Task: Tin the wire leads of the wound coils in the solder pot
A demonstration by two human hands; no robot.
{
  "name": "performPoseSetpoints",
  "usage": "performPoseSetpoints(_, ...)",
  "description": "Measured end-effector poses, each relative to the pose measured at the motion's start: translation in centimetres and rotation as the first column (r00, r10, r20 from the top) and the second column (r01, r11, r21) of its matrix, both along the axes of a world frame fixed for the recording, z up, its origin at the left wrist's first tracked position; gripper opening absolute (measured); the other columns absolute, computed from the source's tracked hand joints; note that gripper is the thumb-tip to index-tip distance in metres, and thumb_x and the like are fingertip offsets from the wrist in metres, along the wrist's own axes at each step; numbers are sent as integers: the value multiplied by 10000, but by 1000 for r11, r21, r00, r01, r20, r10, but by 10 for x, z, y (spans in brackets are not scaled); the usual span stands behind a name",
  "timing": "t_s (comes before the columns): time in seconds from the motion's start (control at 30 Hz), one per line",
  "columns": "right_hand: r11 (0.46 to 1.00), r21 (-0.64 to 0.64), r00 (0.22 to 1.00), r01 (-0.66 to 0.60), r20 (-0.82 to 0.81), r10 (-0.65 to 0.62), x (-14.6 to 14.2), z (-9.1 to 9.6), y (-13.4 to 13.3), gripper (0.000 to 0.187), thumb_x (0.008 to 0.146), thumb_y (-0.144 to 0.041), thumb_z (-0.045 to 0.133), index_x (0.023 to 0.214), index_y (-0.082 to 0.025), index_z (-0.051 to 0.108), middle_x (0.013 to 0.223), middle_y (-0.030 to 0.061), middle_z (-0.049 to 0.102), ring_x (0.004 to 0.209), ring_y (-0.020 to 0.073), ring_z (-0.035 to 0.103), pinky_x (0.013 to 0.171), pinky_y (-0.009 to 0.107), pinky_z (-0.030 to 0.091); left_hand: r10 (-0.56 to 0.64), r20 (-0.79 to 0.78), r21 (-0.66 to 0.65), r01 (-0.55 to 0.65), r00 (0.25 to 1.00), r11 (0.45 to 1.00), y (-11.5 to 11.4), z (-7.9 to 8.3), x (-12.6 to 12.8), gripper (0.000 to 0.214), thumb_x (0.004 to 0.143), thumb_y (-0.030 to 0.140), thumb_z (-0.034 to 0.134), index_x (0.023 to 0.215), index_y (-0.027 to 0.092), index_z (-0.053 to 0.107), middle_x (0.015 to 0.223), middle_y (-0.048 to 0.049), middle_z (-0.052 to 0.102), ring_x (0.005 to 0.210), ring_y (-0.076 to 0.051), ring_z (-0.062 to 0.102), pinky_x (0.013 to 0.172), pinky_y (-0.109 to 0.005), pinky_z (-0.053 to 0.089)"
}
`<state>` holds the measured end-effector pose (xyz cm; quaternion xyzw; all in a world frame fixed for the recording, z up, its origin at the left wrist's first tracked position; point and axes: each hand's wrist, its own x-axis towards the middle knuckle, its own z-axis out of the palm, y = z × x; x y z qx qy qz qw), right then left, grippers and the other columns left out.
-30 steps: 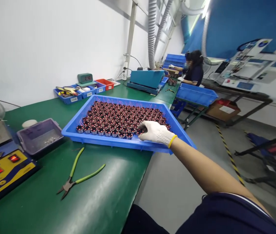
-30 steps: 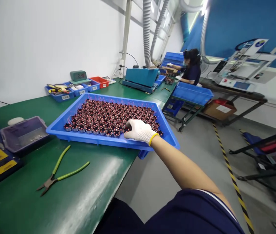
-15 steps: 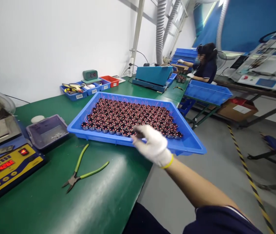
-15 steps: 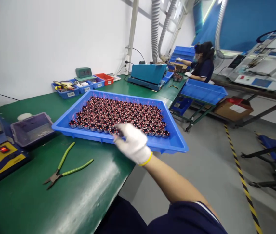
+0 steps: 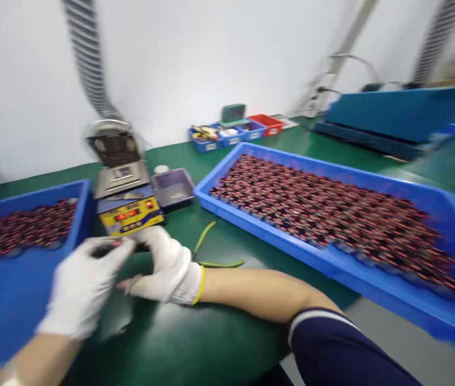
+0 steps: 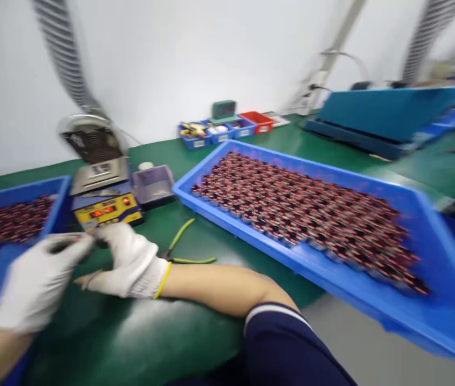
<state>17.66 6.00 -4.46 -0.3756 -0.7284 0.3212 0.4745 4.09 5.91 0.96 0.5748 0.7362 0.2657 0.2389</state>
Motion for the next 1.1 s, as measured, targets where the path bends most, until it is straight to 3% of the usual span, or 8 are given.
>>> performPoseSetpoints(0.17,985,-154,982,81,-154,-105,-15,-15,6,417,652,-266,631,1056,-204,546,1007,34,633,899,171,620,834,302,502,119,428,125,-189,896,974,1,-21,16,346,537,385,743,669,171,505,658,-4,620,681,-163,588,637,-259,468)
performPoseSetpoints(0.33,974,-223,958,-47,-287,-19,-13,-10,15,395,619,-216,626,1011,-188,581,1005,49,648,916,179,618,854,312,492,36,546,128,-125,837,984,-2,-23,18,372,452,314,797,670,167,533,660,-1,633,638,-151,591,633,-263,474)
performPoseSetpoints(0.53,794,-479,862,-374,-495,107,13,-7,50,547,551,-251,743,1067,-171,579,853,7,646,731,136,601,710,285,503,-95,696,100,34,711,994,-8,-16,17,438,594,397,740,921,146,591,855,-63,687,741,-180,633,665,-282,492)
performPoseSetpoints(0.63,745,-486,829,-458,-536,160,25,1,64,591,562,-262,765,1104,-183,544,717,-34,600,584,89,547,627,256,488,-142,680,73,125,719,989,-7,-22,16,478,661,459,691,1004,144,586,937,-83,680,824,-196,634,720,-292,485)
performPoseSetpoints(0.77,717,-451,766,-531,-617,180,28,24,87,537,548,-278,793,1002,-207,515,723,-40,580,639,106,578,683,302,507,-139,552,-15,177,822,984,-3,-32,11,567,655,541,667,1043,136,588,868,-86,671,786,-216,620,701,-318,465)
performPoseSetpoints(0.87,750,-426,788,-505,-583,199,24,41,100,521,525,-260,802,969,-203,536,769,-37,572,663,95,566,692,289,507,-115,590,56,101,799,993,2,-30,7,498,699,533,629,998,135,609,853,-77,665,771,-194,604,702,-305,453)
performPoseSetpoints(1.0,795,-464,905,-390,-351,240,21,47,89,542,490,-174,791,979,-185,557,777,-25,571,637,79,531,595,218,471,-106,783,213,-103,612,972,9,-23,3,392,728,467,622,919,125,612,859,-61,652,742,-144,583,636,-247,445)
performPoseSetpoints(1.1,788,-536,953,-302,-179,244,22,42,65,516,497,-135,762,965,-172,550,777,-14,571,631,81,527,534,191,441,-71,854,162,-133,515,978,10,-20,3,353,662,391,696,874,123,607,759,-29,637,641,-111,563,550,-210,424)
